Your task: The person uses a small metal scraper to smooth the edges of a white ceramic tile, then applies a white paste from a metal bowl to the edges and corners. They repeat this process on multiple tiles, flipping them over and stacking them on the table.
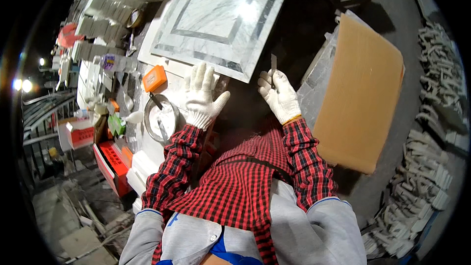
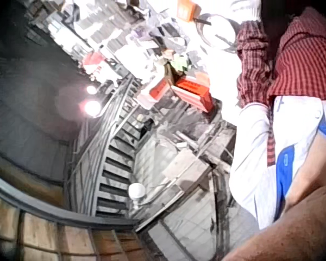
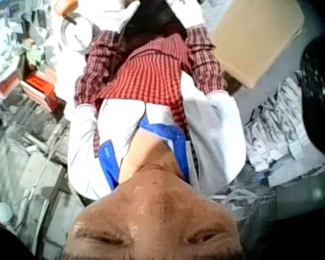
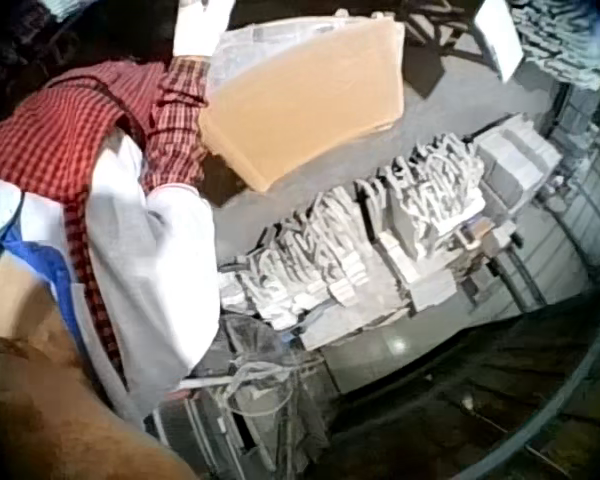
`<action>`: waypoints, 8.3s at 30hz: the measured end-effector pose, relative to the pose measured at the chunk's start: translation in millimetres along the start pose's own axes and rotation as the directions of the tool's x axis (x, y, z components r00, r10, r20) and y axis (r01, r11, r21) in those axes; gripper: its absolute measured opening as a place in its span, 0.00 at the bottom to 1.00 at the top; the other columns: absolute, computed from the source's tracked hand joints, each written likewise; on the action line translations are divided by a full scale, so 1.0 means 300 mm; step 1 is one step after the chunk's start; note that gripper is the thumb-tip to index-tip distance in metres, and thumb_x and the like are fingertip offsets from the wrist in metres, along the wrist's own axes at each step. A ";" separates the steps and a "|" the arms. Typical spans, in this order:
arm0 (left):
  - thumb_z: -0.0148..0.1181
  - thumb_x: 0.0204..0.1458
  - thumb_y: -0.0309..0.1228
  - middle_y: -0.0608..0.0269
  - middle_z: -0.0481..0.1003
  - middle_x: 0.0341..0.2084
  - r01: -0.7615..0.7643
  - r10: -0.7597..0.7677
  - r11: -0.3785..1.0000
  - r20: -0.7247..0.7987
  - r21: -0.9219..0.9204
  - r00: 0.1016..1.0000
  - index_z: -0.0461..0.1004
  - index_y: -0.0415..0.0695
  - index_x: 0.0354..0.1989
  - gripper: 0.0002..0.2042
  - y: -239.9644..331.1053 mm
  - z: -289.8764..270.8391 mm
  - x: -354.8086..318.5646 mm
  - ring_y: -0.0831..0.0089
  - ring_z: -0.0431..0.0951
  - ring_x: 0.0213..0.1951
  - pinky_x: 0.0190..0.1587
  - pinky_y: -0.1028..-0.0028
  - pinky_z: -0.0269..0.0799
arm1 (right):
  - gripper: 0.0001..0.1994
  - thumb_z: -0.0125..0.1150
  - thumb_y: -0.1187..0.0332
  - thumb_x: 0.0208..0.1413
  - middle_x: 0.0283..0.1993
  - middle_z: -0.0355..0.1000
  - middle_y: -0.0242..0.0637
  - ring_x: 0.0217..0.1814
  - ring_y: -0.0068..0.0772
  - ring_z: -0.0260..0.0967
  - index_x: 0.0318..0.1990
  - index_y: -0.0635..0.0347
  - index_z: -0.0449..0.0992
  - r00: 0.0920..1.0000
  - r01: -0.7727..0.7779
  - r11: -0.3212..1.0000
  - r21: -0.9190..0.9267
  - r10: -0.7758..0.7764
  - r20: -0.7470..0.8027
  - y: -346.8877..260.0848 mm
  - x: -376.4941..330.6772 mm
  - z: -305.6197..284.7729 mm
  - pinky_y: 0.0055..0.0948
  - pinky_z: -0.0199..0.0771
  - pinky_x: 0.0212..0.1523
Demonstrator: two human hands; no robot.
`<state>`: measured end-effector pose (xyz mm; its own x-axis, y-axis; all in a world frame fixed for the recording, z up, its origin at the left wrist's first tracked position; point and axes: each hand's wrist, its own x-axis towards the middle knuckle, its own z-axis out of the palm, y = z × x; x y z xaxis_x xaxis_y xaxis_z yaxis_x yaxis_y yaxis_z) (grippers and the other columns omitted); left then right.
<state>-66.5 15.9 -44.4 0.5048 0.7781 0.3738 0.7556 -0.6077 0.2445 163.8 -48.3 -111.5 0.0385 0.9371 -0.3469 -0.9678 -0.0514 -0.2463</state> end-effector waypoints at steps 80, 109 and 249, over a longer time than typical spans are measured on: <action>0.70 0.42 0.39 0.50 0.61 0.66 -0.166 0.167 0.985 0.032 -0.049 0.985 0.62 0.45 0.66 0.40 0.077 0.004 0.071 0.48 0.57 0.68 0.69 0.48 0.50 | 0.11 0.65 0.61 0.61 0.26 0.69 0.23 0.24 0.12 0.59 0.34 0.59 0.78 0.939 0.100 0.486 -0.868 -0.336 -0.080 0.023 -0.316 0.071 0.18 0.57 0.24; 0.66 0.42 0.30 0.54 0.70 0.59 -0.120 0.082 0.932 -0.123 -0.343 0.989 0.70 0.47 0.60 0.31 0.031 0.006 0.039 0.52 0.66 0.64 0.67 0.51 0.57 | 0.13 0.56 0.56 0.61 0.37 0.76 0.45 0.43 0.48 0.74 0.44 0.55 0.76 0.932 0.084 -0.476 -0.876 -0.274 0.238 -0.054 -0.182 0.306 0.41 0.71 0.45; 0.66 0.49 0.30 0.38 0.64 0.64 0.625 -0.706 0.562 0.079 -0.541 0.704 0.64 0.35 0.65 0.33 0.137 -0.126 -0.010 0.46 0.58 0.69 0.71 0.59 0.51 | 0.10 0.59 0.61 0.64 0.38 0.74 0.23 0.35 0.17 0.66 0.47 0.54 0.78 0.882 0.064 0.766 -0.639 -0.344 -0.323 -0.578 0.428 0.319 0.23 0.66 0.36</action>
<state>-52.8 -17.2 -1.5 -0.1447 0.9893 0.0196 0.5144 0.0583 0.8555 312.8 114.1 -26.7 0.4469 0.7323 -0.5138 -0.5801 -0.2000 -0.7896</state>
